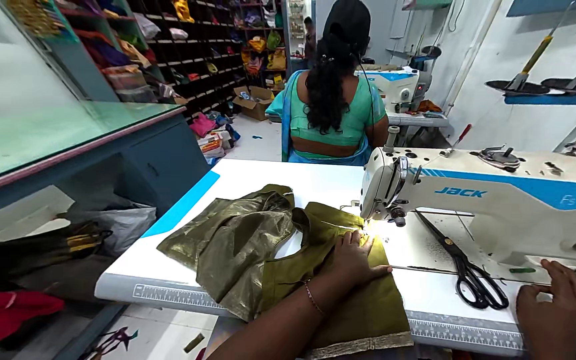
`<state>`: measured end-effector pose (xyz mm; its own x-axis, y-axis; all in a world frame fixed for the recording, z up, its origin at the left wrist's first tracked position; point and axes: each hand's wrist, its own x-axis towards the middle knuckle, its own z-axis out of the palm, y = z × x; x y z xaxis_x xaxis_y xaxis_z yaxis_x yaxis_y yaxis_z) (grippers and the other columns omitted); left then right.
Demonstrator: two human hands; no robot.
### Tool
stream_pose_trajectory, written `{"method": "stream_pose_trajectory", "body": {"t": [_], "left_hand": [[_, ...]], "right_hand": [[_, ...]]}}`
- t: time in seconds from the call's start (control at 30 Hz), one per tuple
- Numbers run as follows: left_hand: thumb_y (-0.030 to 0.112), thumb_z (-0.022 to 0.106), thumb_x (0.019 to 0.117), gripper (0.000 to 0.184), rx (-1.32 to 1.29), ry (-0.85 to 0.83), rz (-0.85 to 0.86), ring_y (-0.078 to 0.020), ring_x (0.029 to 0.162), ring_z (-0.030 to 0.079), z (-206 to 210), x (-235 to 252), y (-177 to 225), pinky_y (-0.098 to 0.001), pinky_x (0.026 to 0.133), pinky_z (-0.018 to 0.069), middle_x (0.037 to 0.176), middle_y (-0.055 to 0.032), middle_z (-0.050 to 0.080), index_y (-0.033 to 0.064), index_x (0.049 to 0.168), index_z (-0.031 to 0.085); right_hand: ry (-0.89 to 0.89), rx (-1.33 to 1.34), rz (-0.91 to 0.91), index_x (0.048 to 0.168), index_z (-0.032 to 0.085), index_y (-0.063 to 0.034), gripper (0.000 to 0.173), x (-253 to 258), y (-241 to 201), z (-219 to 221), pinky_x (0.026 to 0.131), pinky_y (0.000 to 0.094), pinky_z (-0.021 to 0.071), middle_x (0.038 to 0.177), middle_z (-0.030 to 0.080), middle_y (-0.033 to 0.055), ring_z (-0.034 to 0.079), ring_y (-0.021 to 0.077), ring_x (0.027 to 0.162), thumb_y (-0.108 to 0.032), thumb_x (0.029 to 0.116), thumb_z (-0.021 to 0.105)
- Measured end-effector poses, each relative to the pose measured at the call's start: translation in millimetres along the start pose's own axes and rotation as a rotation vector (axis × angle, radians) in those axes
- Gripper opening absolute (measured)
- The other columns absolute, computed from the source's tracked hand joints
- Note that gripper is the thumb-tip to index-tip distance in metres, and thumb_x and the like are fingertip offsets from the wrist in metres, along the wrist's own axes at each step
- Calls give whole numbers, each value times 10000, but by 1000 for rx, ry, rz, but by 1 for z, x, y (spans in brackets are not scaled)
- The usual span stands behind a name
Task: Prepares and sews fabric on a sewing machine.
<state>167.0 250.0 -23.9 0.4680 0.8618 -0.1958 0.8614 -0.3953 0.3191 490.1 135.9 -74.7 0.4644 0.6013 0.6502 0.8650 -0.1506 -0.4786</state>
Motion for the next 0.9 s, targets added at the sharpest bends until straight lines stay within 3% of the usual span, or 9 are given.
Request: {"method": "stream_pose_trajectory", "body": {"t": [0.1, 0.2, 0.27, 0.33, 0.4, 0.5, 0.63, 0.9], "left_hand": [[705, 466, 982, 866, 17, -59, -5, -357, 1553, 208, -2, -8, 8, -565, 1231, 185, 1692, -160, 225, 152, 1630, 306], [516, 304, 1103, 740, 47, -162, 3, -325, 1601, 78, 1, -44, 23, -573, 1273, 27, 1722, -169, 127, 11, 1633, 193], [392, 253, 1135, 627, 57, -195, 15, -283, 1604, 89, 3, -70, 27, -580, 1268, -14, 1727, -135, 138, 21, 1636, 191], [308, 294, 1136, 544, 4, -175, 52, -248, 1596, 147, 5, -84, 20, -610, 1259, -27, 1712, -78, 230, 75, 1628, 281], [354, 355, 1122, 530, -58, -138, 108, -220, 1588, 181, 8, -88, 5, -674, 1227, -50, 1689, -17, 303, 141, 1607, 364], [504, 422, 1078, 593, -117, -140, 133, -196, 1593, 147, 10, -82, -12, -760, 1169, -66, 1685, 59, 303, 232, 1603, 381], [564, 480, 1041, 652, -138, -137, 143, -189, 1595, 131, 8, -72, -19, -766, 1163, -77, 1682, 63, 308, 234, 1598, 395], [588, 520, 1017, 645, -105, -66, 173, -187, 1579, 193, 5, -51, -27, -774, 1163, -14, 1650, 73, 364, 255, 1565, 450]], "right_hand": [[-3, -9, 3, 1380, 560, 80, 475, 0, 0, 0, 983, 701, 402, 1479, 481, 322, 527, 527, 1285, -4, 924, 456], [-4, -18, 13, 1383, 562, 71, 476, 0, 0, 0, 962, 707, 405, 1482, 489, 304, 542, 525, 1263, -8, 926, 457], [-3, -27, 16, 1383, 565, 68, 470, 1, -1, 0, 951, 703, 414, 1480, 487, 310, 546, 530, 1255, -6, 933, 452], [-10, -29, 24, 1384, 564, 70, 465, 1, -2, -1, 965, 696, 413, 1485, 483, 310, 535, 530, 1271, 1, 938, 453], [-26, -28, 28, 1390, 553, 74, 468, 0, -2, -2, 988, 696, 399, 1494, 473, 308, 514, 527, 1300, -3, 941, 450], [-22, -22, 27, 1390, 555, 72, 465, 0, -3, -2, 979, 690, 409, 1488, 478, 308, 530, 526, 1276, -13, 945, 449], [-20, -29, 28, 1390, 553, 73, 466, 0, -3, -2, 964, 691, 417, 1489, 479, 305, 542, 521, 1262, -12, 943, 453], [-34, -20, 20, 1388, 548, 89, 463, 1, -4, -3, 942, 699, 424, 1488, 467, 325, 560, 536, 1218, 0, 942, 458]]}}
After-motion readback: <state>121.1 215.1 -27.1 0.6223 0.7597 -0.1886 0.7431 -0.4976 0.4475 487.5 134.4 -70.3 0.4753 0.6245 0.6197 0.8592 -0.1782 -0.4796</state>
